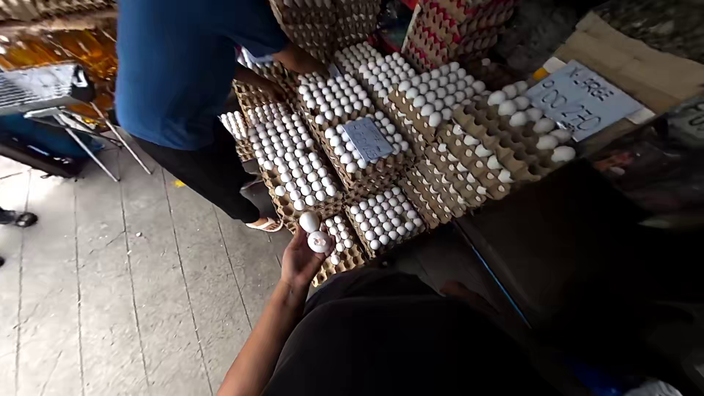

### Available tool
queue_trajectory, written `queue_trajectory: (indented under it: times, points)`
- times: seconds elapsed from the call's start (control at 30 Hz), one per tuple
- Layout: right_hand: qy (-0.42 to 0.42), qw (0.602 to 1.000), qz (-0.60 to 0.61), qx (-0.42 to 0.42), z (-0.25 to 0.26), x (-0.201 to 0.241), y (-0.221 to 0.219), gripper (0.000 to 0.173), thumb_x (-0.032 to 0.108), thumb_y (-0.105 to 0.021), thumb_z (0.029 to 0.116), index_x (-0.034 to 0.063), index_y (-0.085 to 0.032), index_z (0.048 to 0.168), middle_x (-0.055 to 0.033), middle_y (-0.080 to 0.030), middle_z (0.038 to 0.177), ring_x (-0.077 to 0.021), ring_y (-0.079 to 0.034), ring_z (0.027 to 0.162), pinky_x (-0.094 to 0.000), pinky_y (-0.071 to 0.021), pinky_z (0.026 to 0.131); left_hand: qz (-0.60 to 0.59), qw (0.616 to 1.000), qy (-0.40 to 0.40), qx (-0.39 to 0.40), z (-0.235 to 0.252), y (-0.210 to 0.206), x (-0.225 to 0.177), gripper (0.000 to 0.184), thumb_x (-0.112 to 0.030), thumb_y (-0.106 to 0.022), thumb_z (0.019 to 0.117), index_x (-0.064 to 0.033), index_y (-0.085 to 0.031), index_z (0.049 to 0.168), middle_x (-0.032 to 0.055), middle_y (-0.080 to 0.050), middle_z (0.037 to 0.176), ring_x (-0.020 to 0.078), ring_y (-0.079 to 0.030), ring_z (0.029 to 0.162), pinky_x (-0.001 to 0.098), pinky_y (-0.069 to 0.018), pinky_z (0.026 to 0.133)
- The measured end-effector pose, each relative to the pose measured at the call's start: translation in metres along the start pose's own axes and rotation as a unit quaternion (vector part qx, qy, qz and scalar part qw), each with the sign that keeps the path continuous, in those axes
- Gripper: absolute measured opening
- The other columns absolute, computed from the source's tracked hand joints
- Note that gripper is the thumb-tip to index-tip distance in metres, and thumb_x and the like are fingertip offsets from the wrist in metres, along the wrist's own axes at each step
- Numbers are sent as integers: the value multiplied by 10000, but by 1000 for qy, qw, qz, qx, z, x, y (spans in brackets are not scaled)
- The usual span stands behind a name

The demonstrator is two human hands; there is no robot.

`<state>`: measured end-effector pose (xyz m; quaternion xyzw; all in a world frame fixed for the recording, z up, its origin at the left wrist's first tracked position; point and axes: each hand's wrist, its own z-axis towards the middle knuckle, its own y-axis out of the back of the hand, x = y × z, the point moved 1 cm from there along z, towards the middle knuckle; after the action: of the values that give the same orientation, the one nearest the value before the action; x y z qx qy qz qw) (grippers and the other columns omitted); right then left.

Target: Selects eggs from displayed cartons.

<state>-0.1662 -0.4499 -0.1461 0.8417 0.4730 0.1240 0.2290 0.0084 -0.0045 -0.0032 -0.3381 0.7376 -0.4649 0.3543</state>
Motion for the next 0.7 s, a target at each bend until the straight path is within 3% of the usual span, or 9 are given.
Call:
queue_trajectory:
  times: [0.07, 0.2, 0.4, 0.7]
  points:
    - [-7, 1000, 23, -18, 28, -14, -12, 400, 236, -507, 1083, -67, -635, 1309, -298, -612, 1371, -443, -566, 1321, -616, -422, 1117, 6, 1000, -5, -2, -2, 5, 0, 506, -457, -258, 1107, -88, -555, 1285, 165, -667, 1070, 293, -698, 942, 459, -605, 847]
    - [-23, 993, 110, -43, 26, 15, 27, 414, 211, -459, 1104, -56, -568, 1402, -291, -551, 1456, -430, -516, 1386, -596, -389, 1155, 8, 1000, -30, -3, -7, 9, 1, 563, -491, -196, 1102, -122, -550, 1338, 148, -671, 1105, 274, -701, 947, 441, -605, 835]
    - [0, 999, 38, -10, 72, 42, 64, 410, 197, -455, 1094, -38, -577, 1407, -259, -538, 1488, -387, -489, 1426, -568, -376, 1177, -9, 996, -94, -12, -19, 15, 9, 622, -518, -164, 1091, -88, -520, 1366, 189, -678, 1103, 311, -714, 914, 450, -616, 786]
    - [53, 997, -28, 41, 122, 64, 85, 427, 216, -466, 1083, -2, -568, 1435, -246, -543, 1489, -385, -490, 1426, -587, -372, 1172, -25, 992, -120, -35, -4, -1, 28, 621, -520, -185, 1090, -79, -528, 1361, 197, -680, 1097, 323, -714, 938, 463, -610, 829]
